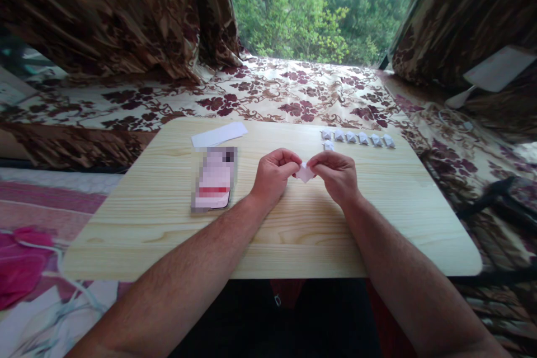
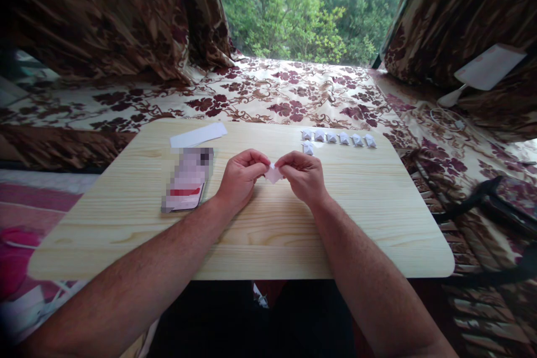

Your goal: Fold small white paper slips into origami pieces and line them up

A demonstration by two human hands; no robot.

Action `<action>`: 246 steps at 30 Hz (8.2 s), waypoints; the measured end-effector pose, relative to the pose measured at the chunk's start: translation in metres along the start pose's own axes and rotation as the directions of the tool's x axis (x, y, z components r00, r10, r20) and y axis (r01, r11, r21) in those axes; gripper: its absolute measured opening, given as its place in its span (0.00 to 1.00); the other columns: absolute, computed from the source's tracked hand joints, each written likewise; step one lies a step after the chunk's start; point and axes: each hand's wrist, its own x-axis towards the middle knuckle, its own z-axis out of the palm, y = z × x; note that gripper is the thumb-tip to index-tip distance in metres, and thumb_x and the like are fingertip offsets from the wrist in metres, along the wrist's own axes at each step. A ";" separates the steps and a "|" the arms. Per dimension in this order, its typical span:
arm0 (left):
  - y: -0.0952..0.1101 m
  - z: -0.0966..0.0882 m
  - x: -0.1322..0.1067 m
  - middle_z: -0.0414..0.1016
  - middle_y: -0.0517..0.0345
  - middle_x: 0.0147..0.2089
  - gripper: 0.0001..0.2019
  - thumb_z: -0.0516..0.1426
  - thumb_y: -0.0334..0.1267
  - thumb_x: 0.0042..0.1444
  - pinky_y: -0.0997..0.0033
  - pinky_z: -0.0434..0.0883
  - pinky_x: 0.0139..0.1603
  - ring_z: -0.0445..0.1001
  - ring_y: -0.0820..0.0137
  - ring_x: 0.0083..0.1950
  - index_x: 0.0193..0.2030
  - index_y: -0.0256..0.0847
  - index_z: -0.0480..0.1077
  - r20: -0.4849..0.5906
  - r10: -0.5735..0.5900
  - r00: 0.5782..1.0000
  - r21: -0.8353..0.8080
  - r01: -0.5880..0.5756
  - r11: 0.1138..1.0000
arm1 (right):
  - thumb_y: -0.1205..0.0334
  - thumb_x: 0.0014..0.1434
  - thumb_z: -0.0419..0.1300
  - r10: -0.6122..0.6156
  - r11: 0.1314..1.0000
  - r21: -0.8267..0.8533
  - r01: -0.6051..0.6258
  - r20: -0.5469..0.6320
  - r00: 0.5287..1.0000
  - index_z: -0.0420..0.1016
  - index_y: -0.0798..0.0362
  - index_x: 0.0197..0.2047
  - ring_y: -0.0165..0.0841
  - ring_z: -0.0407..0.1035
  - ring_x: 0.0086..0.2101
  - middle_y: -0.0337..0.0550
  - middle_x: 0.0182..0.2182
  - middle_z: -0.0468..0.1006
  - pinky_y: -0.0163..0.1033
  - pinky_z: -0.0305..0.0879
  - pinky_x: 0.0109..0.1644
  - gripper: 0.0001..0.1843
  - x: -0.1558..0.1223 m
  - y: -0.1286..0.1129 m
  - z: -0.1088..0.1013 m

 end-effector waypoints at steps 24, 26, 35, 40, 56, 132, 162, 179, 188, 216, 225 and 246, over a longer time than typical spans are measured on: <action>0.005 0.004 -0.004 0.70 0.65 0.29 0.16 0.67 0.33 0.44 0.76 0.69 0.30 0.70 0.77 0.28 0.40 0.38 0.70 -0.021 0.071 0.997 0.045 -0.070 0.997 | 0.60 0.48 0.71 0.129 0.991 0.023 -0.130 0.067 0.989 0.78 0.55 0.41 0.28 0.70 0.23 0.37 0.23 0.78 0.36 0.68 0.29 0.17 0.004 -0.002 -0.003; 0.005 0.003 -0.004 0.70 0.65 0.29 0.16 0.67 0.33 0.44 0.77 0.68 0.30 0.69 0.77 0.28 0.40 0.38 0.70 -0.022 0.080 0.997 0.052 -0.079 0.996 | 0.58 0.47 0.72 0.153 0.988 0.007 -0.154 0.076 0.985 0.79 0.56 0.38 0.29 0.71 0.23 0.38 0.24 0.79 0.36 0.68 0.29 0.15 0.004 -0.002 -0.003; 0.003 0.003 -0.003 0.70 0.65 0.29 0.15 0.68 0.33 0.45 0.77 0.68 0.31 0.69 0.77 0.29 0.40 0.38 0.71 -0.038 0.093 0.995 0.082 -0.089 0.993 | 0.53 0.51 0.70 0.091 0.990 -0.114 -0.085 0.053 0.994 0.76 0.54 0.27 0.27 0.66 0.23 0.37 0.21 0.75 0.35 0.63 0.28 0.13 0.003 0.002 -0.002; 0.003 0.002 -0.003 0.71 0.64 0.29 0.15 0.68 0.34 0.44 0.76 0.68 0.31 0.69 0.77 0.29 0.39 0.38 0.72 -0.036 0.076 0.996 0.084 -0.072 0.994 | 0.57 0.52 0.69 0.072 0.991 -0.118 -0.066 0.051 0.996 0.78 0.55 0.28 0.27 0.65 0.23 0.37 0.20 0.74 0.35 0.60 0.27 0.10 0.002 0.003 -0.001; 0.002 0.001 -0.002 0.70 0.64 0.30 0.15 0.69 0.34 0.43 0.76 0.67 0.31 0.68 0.77 0.30 0.37 0.39 0.71 -0.049 0.104 0.993 0.080 -0.100 0.992 | 0.58 0.50 0.68 0.087 0.992 -0.098 -0.083 0.044 0.995 0.78 0.54 0.28 0.27 0.65 0.22 0.38 0.21 0.76 0.34 0.59 0.26 0.08 0.002 -0.001 0.001; 0.003 -0.005 -0.001 0.74 0.59 0.26 0.11 0.65 0.44 0.54 0.73 0.66 0.31 0.70 0.74 0.28 0.32 0.36 0.74 0.055 0.021 0.998 0.219 -0.032 0.975 | 0.54 0.54 0.68 -0.004 0.983 -0.184 0.018 0.075 0.997 0.76 0.54 0.26 0.27 0.64 0.23 0.38 0.22 0.77 0.35 0.58 0.26 0.12 0.000 0.003 -0.002; 0.001 -0.006 0.000 0.72 0.60 0.25 0.08 0.65 0.39 0.49 0.73 0.60 0.28 0.65 0.74 0.27 0.28 0.37 0.75 0.056 0.034 0.998 0.378 -0.053 0.924 | 0.57 0.52 0.68 0.059 0.982 -0.187 -0.037 0.116 0.991 0.74 0.54 0.25 0.26 0.59 0.22 0.36 0.20 0.71 0.35 0.53 0.25 0.11 0.003 0.010 -0.003; -0.003 -0.005 0.001 0.72 0.60 0.25 0.10 0.67 0.40 0.46 0.73 0.62 0.29 0.67 0.74 0.27 0.26 0.37 0.74 0.058 -0.050 0.997 0.234 0.035 0.972 | 0.57 0.51 0.68 0.076 0.971 -0.233 -0.047 0.117 0.990 0.73 0.54 0.24 0.25 0.55 0.21 0.34 0.17 0.68 0.35 0.48 0.24 0.12 0.003 0.005 -0.007; -0.003 -0.010 0.005 0.72 0.62 0.25 0.10 0.69 0.42 0.46 0.74 0.61 0.28 0.65 0.76 0.26 0.30 0.38 0.76 0.076 -0.021 0.997 0.248 0.001 0.969 | 0.57 0.52 0.68 0.089 0.986 -0.150 -0.077 0.079 0.993 0.75 0.54 0.29 0.26 0.63 0.22 0.36 0.21 0.74 0.35 0.57 0.26 0.10 0.008 0.007 -0.006; -0.005 -0.006 0.000 0.74 0.61 0.27 0.13 0.64 0.38 0.52 0.74 0.65 0.27 0.71 0.74 0.27 0.44 0.38 0.74 0.091 0.079 0.993 0.377 -0.108 0.920 | 0.61 0.52 0.64 0.146 0.972 -0.198 -0.129 0.075 0.986 0.73 0.55 0.28 0.26 0.65 0.21 0.35 0.20 0.74 0.33 0.58 0.25 0.06 0.008 0.009 -0.005; -0.010 -0.011 0.008 0.74 0.62 0.30 0.20 0.67 0.36 0.47 0.75 0.66 0.30 0.70 0.75 0.29 0.48 0.39 0.74 -0.014 0.110 0.994 0.198 -0.105 0.975 | 0.58 0.49 0.70 0.131 0.990 -0.060 -0.125 0.091 0.987 0.75 0.55 0.44 0.26 0.64 0.23 0.34 0.23 0.75 0.34 0.58 0.25 0.19 0.009 0.011 -0.003; -0.009 -0.004 0.006 0.74 0.62 0.28 0.12 0.68 0.37 0.44 0.76 0.70 0.28 0.72 0.75 0.27 0.32 0.38 0.72 -0.051 0.074 0.996 0.095 -0.068 0.993 | 0.61 0.51 0.66 0.052 0.993 -0.104 -0.047 0.043 0.998 0.74 0.54 0.27 0.26 0.62 0.22 0.35 0.21 0.73 0.35 0.55 0.26 0.07 0.007 0.006 -0.003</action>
